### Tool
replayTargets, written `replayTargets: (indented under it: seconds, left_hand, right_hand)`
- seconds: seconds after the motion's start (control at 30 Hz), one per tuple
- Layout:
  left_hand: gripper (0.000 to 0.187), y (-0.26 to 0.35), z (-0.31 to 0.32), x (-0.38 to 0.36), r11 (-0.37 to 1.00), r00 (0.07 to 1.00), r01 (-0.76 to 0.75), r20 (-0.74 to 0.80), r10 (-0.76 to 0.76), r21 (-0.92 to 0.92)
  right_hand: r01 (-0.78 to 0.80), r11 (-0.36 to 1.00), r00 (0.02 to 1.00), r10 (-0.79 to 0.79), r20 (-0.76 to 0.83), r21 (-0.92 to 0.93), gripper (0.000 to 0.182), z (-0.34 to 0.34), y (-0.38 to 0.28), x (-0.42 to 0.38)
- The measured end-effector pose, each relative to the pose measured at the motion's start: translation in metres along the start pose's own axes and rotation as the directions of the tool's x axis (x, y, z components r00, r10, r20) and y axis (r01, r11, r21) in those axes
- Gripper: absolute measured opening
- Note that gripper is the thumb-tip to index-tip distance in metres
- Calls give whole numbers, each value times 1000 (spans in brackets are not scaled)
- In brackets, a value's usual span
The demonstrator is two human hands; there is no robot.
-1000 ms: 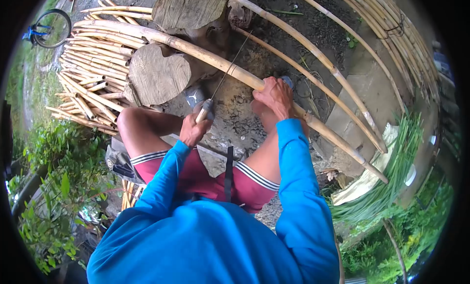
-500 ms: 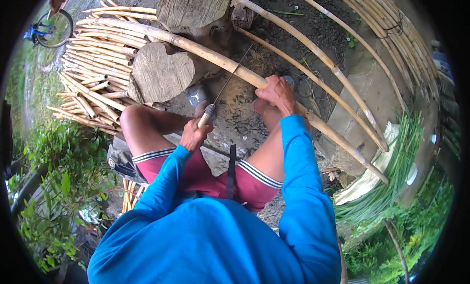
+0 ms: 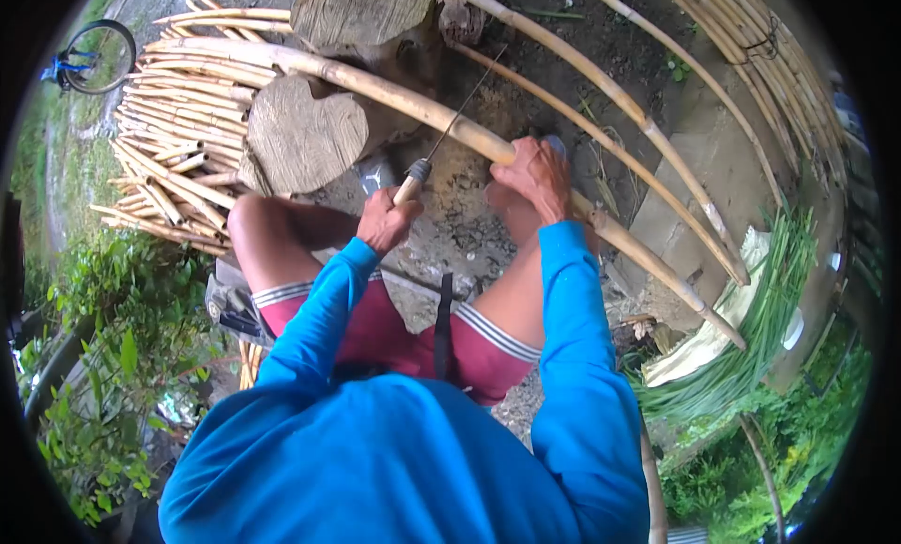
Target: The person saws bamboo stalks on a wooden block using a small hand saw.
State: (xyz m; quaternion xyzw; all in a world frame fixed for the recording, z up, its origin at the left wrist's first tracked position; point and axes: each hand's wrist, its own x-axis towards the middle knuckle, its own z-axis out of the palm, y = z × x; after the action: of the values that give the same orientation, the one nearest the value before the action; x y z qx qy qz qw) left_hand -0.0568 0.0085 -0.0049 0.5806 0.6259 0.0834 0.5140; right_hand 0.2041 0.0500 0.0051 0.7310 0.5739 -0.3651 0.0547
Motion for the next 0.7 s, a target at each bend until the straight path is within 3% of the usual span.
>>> replayTargets:
  seconds: [0.07,0.1,0.23,0.3,0.37,0.4,0.47,0.53,0.6,0.63,0.7]
  left_hand:
    - [25,-6,2,-2,959,986,162,72,-149,-234]
    - [38,5,-2,5,957,969,241,100,-228,-159]
    - [37,1,1,8,983,991,133,39,-129,-126]
    - [36,-17,2,-31,990,994,93,-44,-98,-105]
    - [33,-33,-9,-66,977,976,214,34,-214,-4]
    - [33,-34,-14,-81,983,983,182,28,-183,27]
    - [34,-43,-11,-82,987,993,116,2,-116,-114]
    - [36,-13,6,-15,977,978,202,-28,-204,-67]
    - [49,31,13,45,947,946,319,45,-321,41]
    - [49,25,16,38,948,947,316,49,-317,20]
    - [59,-26,12,13,952,988,-51,155,3,303]
  right_hand:
    - [-32,999,995,32,-90,1,42,0,3,4]
    - [-8,1000,995,6,-96,-21,41,-3,1,2]
    - [72,997,984,-66,-168,31,31,0,11,7]
    - [51,993,995,-41,-94,111,31,0,11,9]
    - [43,995,999,-41,-18,91,36,-10,3,7]
    - [29,998,998,-32,50,64,40,-15,2,6]
    - [27,1000,1000,-27,-14,7,39,-10,4,10]
    - [29,998,998,-32,-54,-47,39,-4,1,4]
    - [37,996,998,-32,-62,83,39,-14,0,0]
    - [-28,987,996,14,90,155,40,-21,4,1]
    - [19,990,998,-28,65,142,40,-19,21,4]
